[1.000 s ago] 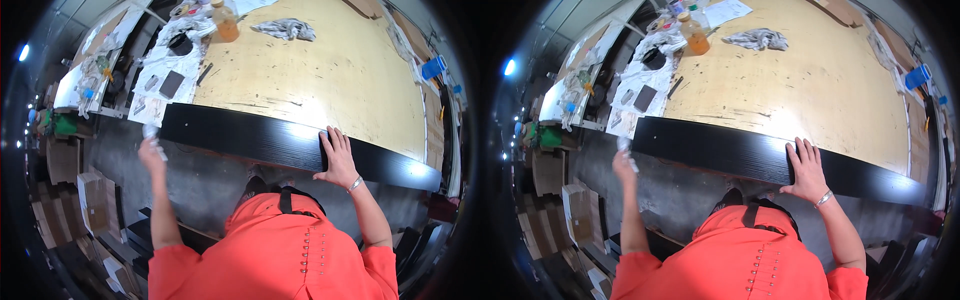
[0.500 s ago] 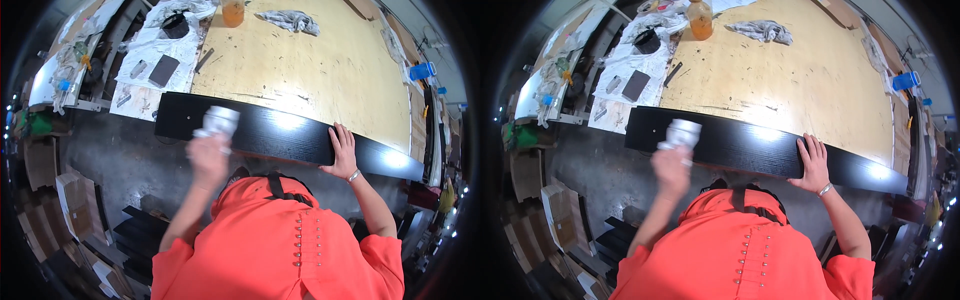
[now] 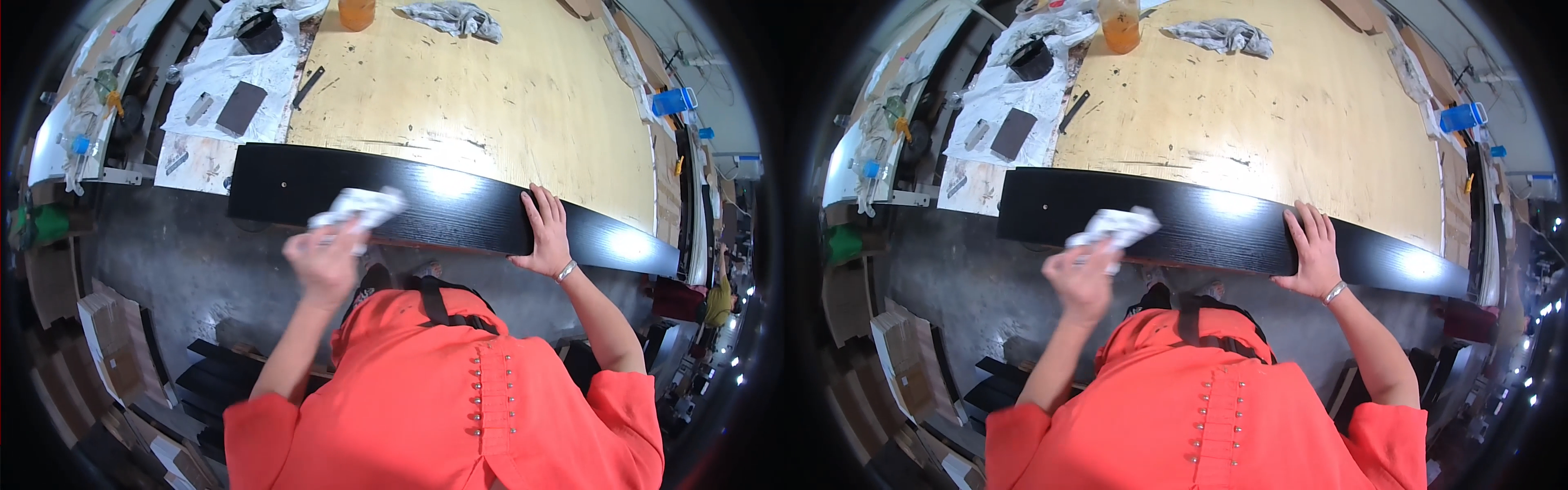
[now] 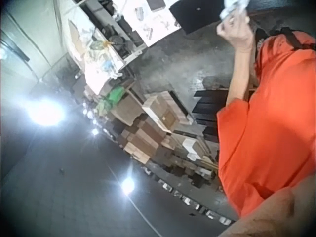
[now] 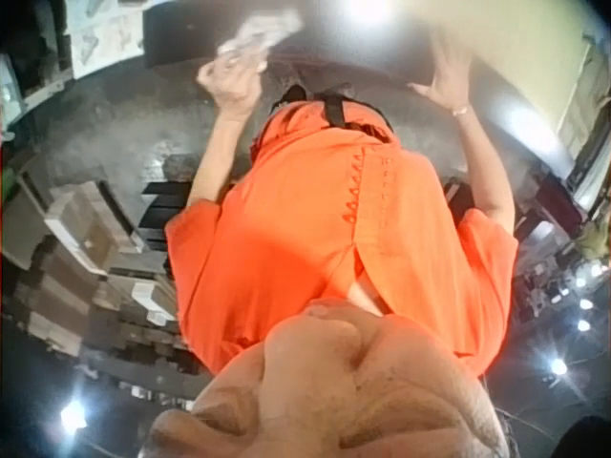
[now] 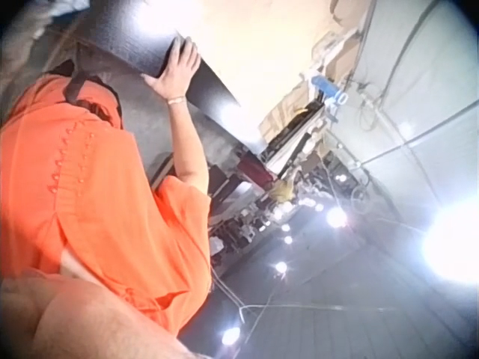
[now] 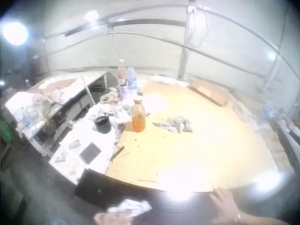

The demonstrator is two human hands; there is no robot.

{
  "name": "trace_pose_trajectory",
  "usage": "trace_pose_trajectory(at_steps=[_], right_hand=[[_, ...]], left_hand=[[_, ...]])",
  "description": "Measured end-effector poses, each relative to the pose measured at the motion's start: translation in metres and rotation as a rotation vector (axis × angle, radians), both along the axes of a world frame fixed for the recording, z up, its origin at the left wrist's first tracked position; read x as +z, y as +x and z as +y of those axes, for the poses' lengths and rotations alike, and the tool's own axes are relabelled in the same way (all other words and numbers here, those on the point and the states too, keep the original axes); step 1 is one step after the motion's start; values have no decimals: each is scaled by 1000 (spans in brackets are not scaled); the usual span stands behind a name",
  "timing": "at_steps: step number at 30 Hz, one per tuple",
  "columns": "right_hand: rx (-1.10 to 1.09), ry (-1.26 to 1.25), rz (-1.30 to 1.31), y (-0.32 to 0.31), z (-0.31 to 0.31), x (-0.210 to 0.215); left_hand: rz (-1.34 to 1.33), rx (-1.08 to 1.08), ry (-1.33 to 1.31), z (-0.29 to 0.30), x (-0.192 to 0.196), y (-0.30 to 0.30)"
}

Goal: The person is cleaning and polishing long black wooden furniture components using a cloth and liquid from a bottle in a workshop environment.

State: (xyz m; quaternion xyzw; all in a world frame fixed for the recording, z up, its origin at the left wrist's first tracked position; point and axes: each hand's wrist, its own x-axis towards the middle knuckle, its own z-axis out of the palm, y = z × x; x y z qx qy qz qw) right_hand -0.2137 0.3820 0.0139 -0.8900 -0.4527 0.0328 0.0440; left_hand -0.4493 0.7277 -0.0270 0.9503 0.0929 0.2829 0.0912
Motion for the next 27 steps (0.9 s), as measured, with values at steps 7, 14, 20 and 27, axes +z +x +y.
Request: trace_pose_trajectory(at_steps=[7, 14, 20, 27], right_hand=[[-9, -8, 5, -2, 0, 2], [-10, 9, 1, -3, 0, 3], [-33, 30, 28, -4, 3, 4], [-34, 48, 39, 0, 1, 8]], left_hand=[[-240, 588, -165, 148, 38, -40], [-185, 107, -326, 115, 67, 98], [126, -503, -76, -27, 43, 66], [0, 605, -886, 191, 1, -53]])
